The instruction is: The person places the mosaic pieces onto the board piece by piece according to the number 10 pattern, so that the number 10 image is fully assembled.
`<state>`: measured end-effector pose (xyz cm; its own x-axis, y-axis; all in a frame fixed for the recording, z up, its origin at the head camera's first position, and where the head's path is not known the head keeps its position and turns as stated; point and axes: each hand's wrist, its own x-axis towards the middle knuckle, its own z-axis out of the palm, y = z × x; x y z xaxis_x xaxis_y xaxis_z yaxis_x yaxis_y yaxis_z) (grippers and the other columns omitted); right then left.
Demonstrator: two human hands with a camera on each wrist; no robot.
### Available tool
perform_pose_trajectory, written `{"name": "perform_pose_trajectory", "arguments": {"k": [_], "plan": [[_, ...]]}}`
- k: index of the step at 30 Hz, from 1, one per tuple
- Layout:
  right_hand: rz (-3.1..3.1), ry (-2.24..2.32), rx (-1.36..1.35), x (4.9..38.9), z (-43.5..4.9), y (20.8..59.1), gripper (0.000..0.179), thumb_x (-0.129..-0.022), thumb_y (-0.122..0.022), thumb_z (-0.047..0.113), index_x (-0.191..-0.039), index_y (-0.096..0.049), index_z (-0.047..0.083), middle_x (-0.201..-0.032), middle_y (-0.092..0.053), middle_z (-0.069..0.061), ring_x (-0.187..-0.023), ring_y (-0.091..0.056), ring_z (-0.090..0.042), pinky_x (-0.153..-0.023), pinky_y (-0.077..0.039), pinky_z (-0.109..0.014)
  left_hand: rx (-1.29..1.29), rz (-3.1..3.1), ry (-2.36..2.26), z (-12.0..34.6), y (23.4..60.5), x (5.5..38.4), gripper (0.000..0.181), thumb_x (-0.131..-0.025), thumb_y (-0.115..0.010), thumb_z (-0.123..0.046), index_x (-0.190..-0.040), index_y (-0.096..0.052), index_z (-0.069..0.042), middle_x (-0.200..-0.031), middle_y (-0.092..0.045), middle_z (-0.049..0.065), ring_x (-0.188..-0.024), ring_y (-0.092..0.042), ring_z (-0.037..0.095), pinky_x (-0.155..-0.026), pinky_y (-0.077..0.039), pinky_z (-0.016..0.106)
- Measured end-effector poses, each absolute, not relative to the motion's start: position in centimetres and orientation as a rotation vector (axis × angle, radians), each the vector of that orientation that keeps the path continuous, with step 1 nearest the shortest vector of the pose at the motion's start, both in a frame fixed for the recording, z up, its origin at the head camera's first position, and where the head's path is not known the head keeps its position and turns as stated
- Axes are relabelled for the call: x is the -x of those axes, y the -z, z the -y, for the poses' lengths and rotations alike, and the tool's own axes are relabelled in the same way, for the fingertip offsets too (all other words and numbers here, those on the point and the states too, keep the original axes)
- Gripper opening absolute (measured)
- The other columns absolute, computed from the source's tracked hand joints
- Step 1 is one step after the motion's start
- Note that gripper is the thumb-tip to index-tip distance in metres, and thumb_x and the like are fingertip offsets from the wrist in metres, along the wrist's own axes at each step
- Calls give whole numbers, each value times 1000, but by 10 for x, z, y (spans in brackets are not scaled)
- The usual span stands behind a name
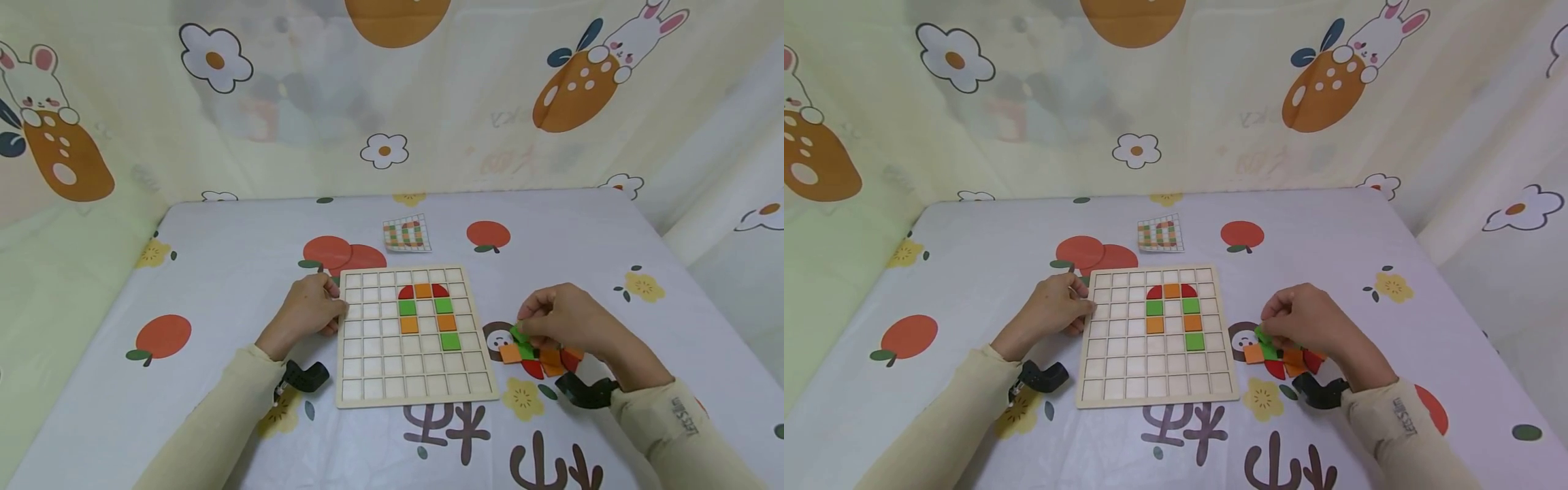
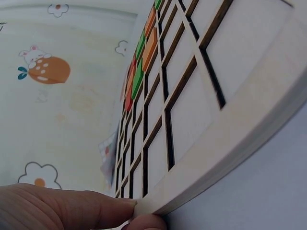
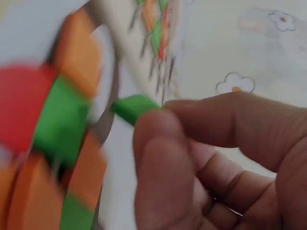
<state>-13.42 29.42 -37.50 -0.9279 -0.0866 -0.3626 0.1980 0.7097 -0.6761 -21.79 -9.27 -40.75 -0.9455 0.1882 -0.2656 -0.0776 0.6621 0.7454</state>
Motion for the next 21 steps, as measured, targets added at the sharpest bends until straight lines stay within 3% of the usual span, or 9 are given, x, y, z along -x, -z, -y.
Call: {"name": "perform_pose_trajectory", "arguments": {"k": [7, 21], "plan": [[-2271, 1427, -41, 148, -265, 376, 22, -95, -73, 12, -106, -67, -6, -83, -70, -14, -66, -66, -21, -64, -62, -32, -95, -2566, -1165, 93, 409, 218, 17, -94, -72, -8, -101, -59, 1, -65, -68, 11, -49, -64, 14, -50, -57, 26], [-2159, 1532, 40, 163, -202, 399, 17, -93, -73, 8, -103, -70, -5, -77, -74, -11, -64, -69, -15, -61, -61, -25, -106, -2570, -1161, 93, 408, 218, 18, -94, -72, -8, -103, -59, 1, -68, -68, 11, -51, -66, 15, -51, -58, 26]]}}
